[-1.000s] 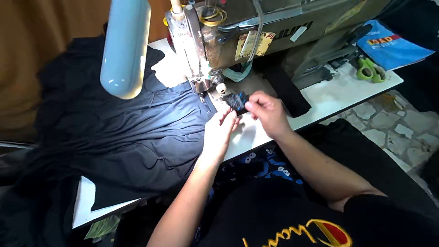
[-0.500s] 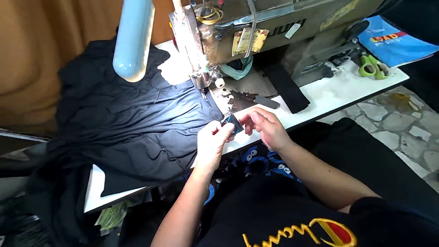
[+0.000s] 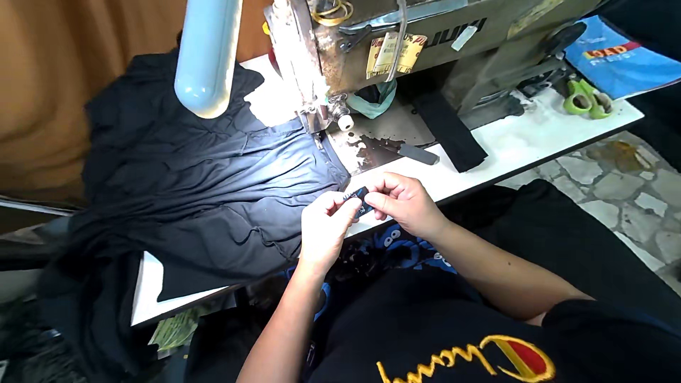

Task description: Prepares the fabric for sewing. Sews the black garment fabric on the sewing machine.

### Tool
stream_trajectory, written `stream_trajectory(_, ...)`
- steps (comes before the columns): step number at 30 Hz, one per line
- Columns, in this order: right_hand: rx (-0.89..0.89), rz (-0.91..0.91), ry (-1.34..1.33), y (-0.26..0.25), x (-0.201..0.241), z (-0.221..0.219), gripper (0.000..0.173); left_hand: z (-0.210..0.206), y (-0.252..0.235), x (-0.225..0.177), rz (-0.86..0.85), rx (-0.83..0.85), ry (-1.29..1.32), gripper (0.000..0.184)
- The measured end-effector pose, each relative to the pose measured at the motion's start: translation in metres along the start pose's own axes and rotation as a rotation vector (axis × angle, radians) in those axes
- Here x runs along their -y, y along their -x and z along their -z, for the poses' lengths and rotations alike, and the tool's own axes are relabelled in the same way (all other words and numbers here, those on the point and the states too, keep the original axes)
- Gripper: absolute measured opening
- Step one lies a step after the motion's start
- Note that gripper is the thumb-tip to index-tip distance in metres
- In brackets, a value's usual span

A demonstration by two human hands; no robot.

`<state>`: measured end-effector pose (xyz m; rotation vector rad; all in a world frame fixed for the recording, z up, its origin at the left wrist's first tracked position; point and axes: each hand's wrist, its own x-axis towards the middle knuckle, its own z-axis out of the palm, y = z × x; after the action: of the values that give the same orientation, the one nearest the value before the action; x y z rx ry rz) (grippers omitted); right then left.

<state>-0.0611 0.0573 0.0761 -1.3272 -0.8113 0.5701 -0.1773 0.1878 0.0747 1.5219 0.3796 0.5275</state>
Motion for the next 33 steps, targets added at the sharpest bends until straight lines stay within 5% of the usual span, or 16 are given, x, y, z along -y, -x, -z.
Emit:
stream_trajectory(9,-0.032,-0.077,0.084,-0.022,-0.008,0.003,0.007,0.021,-0.007,-0.004,-0.063,-0.085,-0.315,0.007)
stream_trajectory(12,-0.04,-0.292,0.016,-0.049,-0.014,0.007,0.034,0.048,-0.012,0.01,-0.002,-0.289,-0.311,0.007)
stream_trajectory(15,0.087,-0.512,-0.248,-0.056,-0.014,-0.004,0.042,0.06,0.006,0.02,0.04,-0.455,-0.201,0.007)
stream_trajectory(18,0.246,-0.452,-0.085,-0.055,-0.019,-0.021,0.064,0.06,0.022,0.012,0.082,-0.546,-0.072,0.012)
stream_trajectory(22,0.328,-0.328,0.317,-0.053,-0.015,-0.033,0.067,0.055,0.033,0.0,-0.12,-0.269,-0.206,0.008)
stream_trajectory(26,0.199,-0.397,0.026,-0.035,-0.014,-0.023,0.063,0.026,0.026,0.011,-0.376,0.096,-0.761,0.015)
stream_trajectory(29,0.219,-0.429,-0.013,-0.028,-0.011,-0.012,0.059,0.011,0.009,0.031,-0.421,0.155,-0.994,0.015)
stream_trajectory(31,0.205,-0.27,0.304,-0.036,-0.011,-0.004,0.039,0.007,-0.001,0.033,-0.406,0.138,-1.042,0.013)
stream_trajectory(33,0.157,0.089,0.674,-0.052,-0.023,0.005,0.023,0.007,-0.008,0.027,-0.38,0.126,-1.025,0.013)
